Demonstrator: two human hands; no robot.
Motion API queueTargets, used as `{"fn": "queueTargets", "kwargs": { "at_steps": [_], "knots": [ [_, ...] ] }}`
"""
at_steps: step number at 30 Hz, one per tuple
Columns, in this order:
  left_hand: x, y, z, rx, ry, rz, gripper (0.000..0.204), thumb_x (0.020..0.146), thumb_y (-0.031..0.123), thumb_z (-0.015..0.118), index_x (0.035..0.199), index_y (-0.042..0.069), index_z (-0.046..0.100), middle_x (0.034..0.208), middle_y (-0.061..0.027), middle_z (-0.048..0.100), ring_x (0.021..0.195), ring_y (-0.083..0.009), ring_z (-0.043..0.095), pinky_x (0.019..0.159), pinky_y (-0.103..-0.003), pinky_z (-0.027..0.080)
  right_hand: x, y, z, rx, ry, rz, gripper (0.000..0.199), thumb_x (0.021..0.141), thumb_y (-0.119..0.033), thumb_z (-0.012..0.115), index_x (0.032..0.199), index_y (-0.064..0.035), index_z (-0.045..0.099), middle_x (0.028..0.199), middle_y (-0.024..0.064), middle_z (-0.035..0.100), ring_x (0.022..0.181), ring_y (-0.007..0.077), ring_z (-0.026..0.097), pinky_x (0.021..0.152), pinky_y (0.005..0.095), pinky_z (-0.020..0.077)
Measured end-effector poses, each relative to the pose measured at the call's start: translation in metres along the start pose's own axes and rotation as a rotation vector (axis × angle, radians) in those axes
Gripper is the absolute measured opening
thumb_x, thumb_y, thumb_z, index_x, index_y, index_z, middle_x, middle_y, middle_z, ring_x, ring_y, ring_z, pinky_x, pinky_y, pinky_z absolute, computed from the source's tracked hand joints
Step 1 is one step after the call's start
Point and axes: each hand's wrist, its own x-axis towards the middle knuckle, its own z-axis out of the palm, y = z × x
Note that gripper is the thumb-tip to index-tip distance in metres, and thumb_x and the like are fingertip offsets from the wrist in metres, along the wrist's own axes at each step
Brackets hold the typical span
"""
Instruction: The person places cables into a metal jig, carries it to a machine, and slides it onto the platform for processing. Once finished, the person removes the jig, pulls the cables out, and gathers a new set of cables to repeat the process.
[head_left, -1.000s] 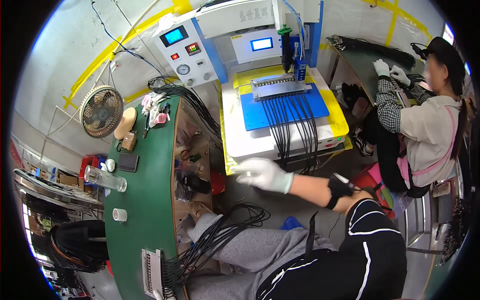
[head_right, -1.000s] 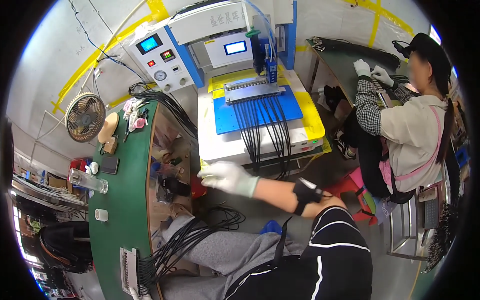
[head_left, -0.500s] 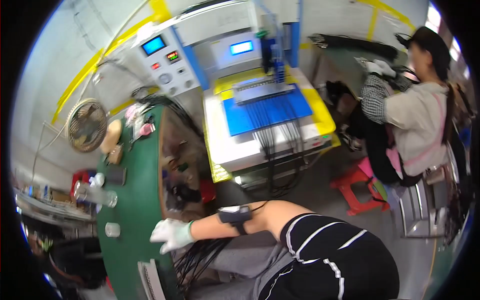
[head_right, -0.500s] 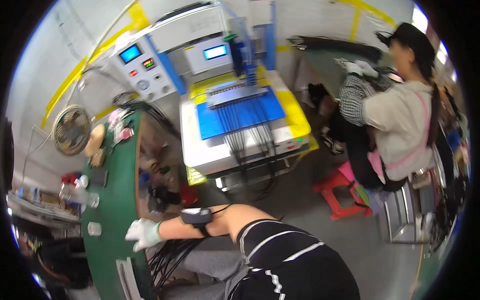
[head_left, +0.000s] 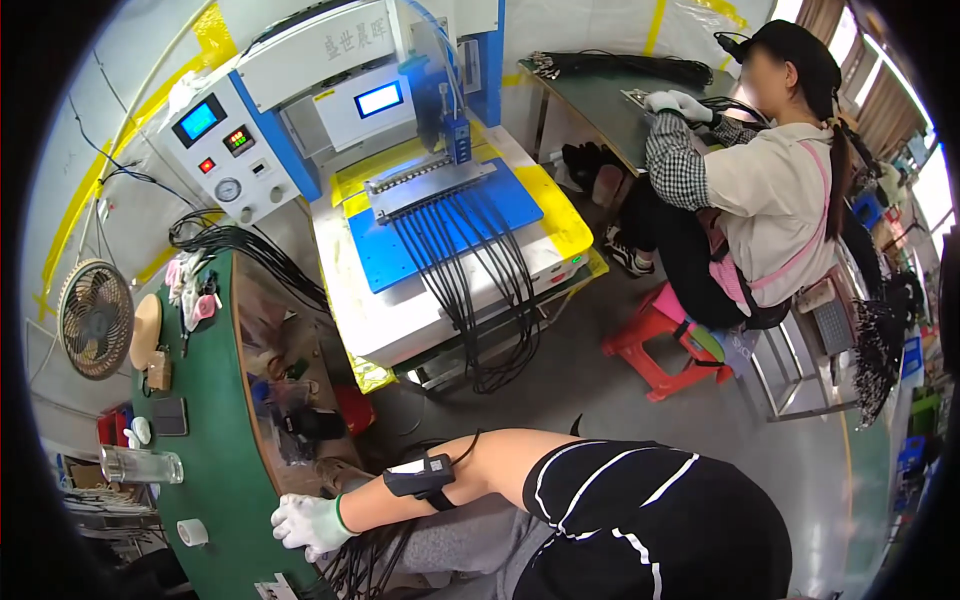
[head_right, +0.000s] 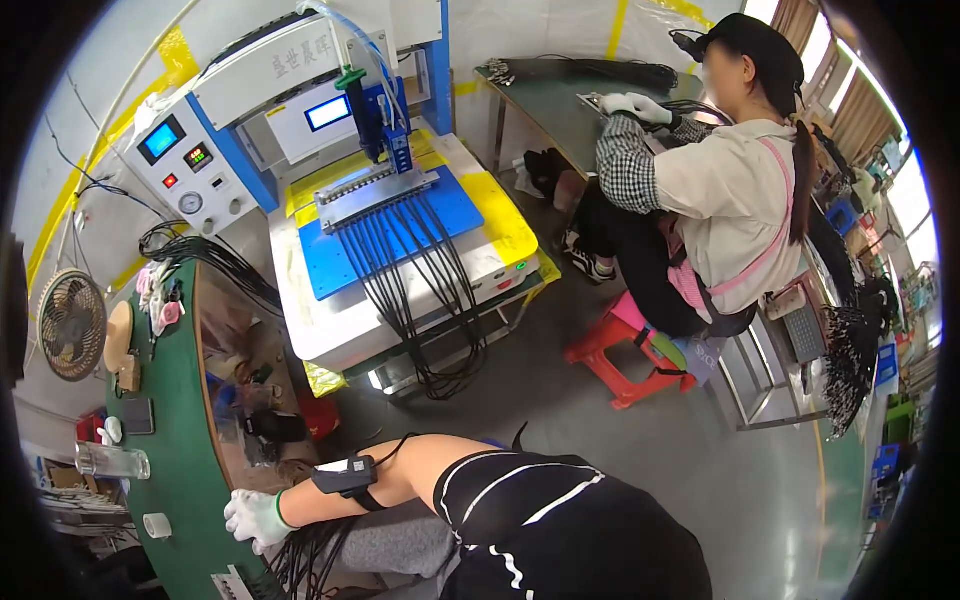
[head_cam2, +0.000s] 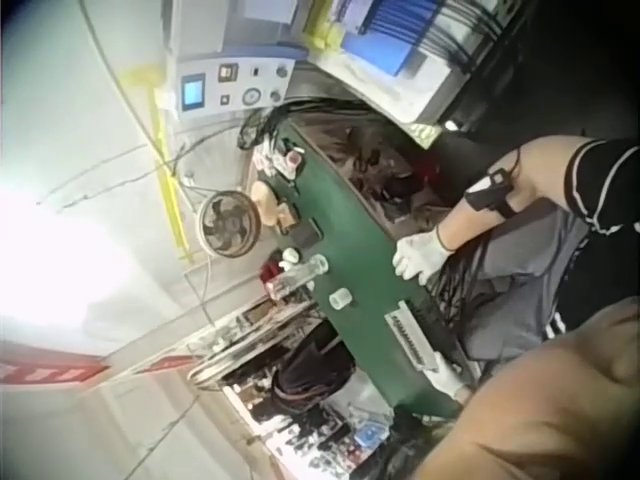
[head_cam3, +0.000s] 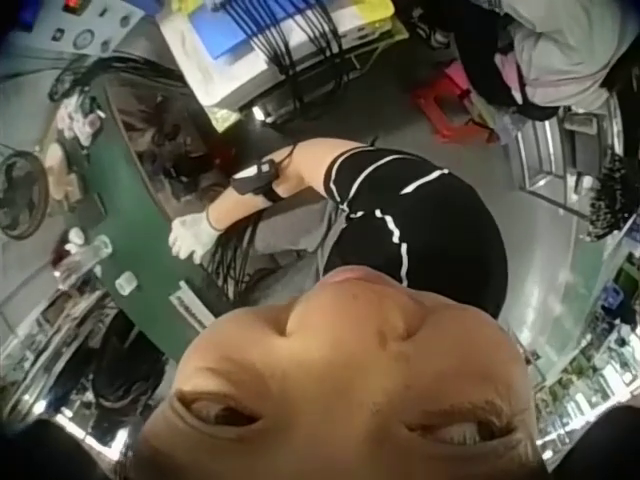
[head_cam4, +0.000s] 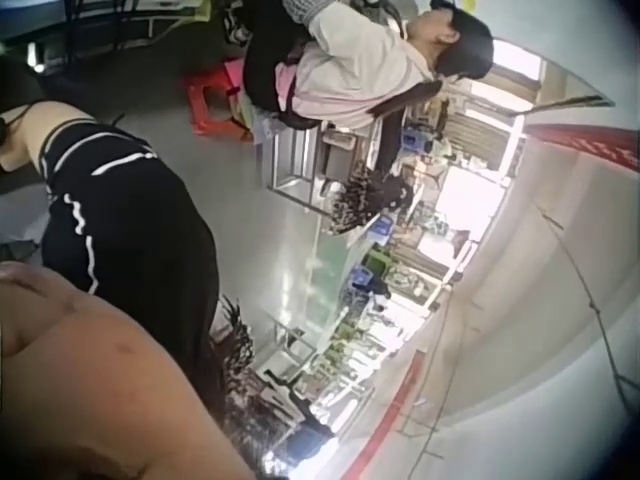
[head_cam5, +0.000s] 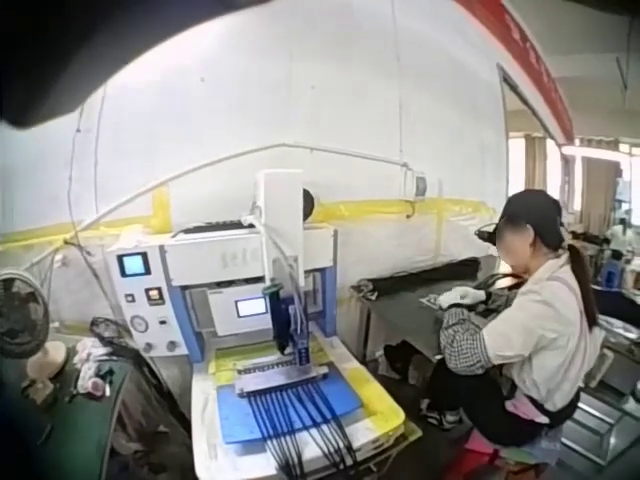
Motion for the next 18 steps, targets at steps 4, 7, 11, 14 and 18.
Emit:
{"fn": "queueTargets", "kwargs": {
  "at_steps": [4, 7, 11, 14, 18],
  "knots": [
    [0.021, -0.033, 0.007, 0.048, -0.017, 0.12, 0.082, 0.087, 0.051, 0.075, 0.142, -0.003, 0.05, 0.122, -0.0289, 0.065, 0.108, -0.0372, 0.066, 0.094, -0.041, 0.05, -0.001, 0.004, 0.008, 0.008, 0.066, -0.047, 0.038, 0.076, -0.051, 0.073, 0.092, -0.0172, 0.078, 0.113, -0.0044, 0.069, 0.121, 0.0204, 0.055, 0.096, 0.0422, 0.0399],
    [0.018, -0.016, 0.007, 0.121, -0.051, 0.076, 0.08, 0.087, 0.052, 0.074, 0.141, -0.003, 0.052, 0.121, -0.0282, 0.066, 0.108, -0.0376, 0.066, 0.095, -0.041, 0.05, -0.001, 0.005, 0.005, 0.097, 0.017, -0.037, 0.04, 0.07, -0.046, 0.077, 0.09, -0.0122, 0.077, 0.113, -0.0031, 0.068, 0.122, 0.0216, 0.053, 0.099, 0.0411, 0.0394],
    [0.009, 0.007, 0.006, 0.221, -0.04, -0.031, 0.077, 0.089, 0.052, 0.071, 0.14, -0.002, 0.053, 0.12, -0.027, 0.067, 0.108, -0.0367, 0.066, 0.094, -0.041, 0.05, 0.006, -0.001, -0.004, -0.047, -0.152, 0.065, 0.039, 0.075, -0.05, 0.074, 0.089, -0.0135, 0.079, 0.111, 0.0004, 0.068, 0.122, 0.0221, 0.054, 0.097, 0.0409, 0.0407],
    [0.008, 0.004, 0.007, 0.224, 0.002, -0.024, 0.076, 0.09, 0.053, 0.07, 0.14, -0.002, 0.054, 0.12, -0.0264, 0.067, 0.107, -0.0356, 0.067, 0.093, -0.04, 0.051, 0.034, -0.023, -0.031, -0.124, -0.295, 0.154, 0.042, 0.077, -0.052, 0.072, 0.09, -0.0127, 0.079, 0.107, 0.0038, 0.07, 0.115, 0.0238, 0.058, 0.093, 0.0408, 0.0436],
    [-0.001, 0.027, 0.006, 0.199, -0.097, 0.031, 0.066, 0.093, 0.042, 0.068, 0.141, 0.0, 0.053, 0.122, -0.024, 0.065, 0.107, -0.0352, 0.063, 0.094, -0.041, 0.05, 0.064, -0.048, -0.009, -0.087, -0.429, 0.272, 0.049, 0.079, -0.056, 0.07, 0.09, -0.0096, 0.078, 0.097, 0.009, 0.072, 0.1, 0.0273, 0.066, 0.084, 0.0417, 0.0493]
  ]
}}
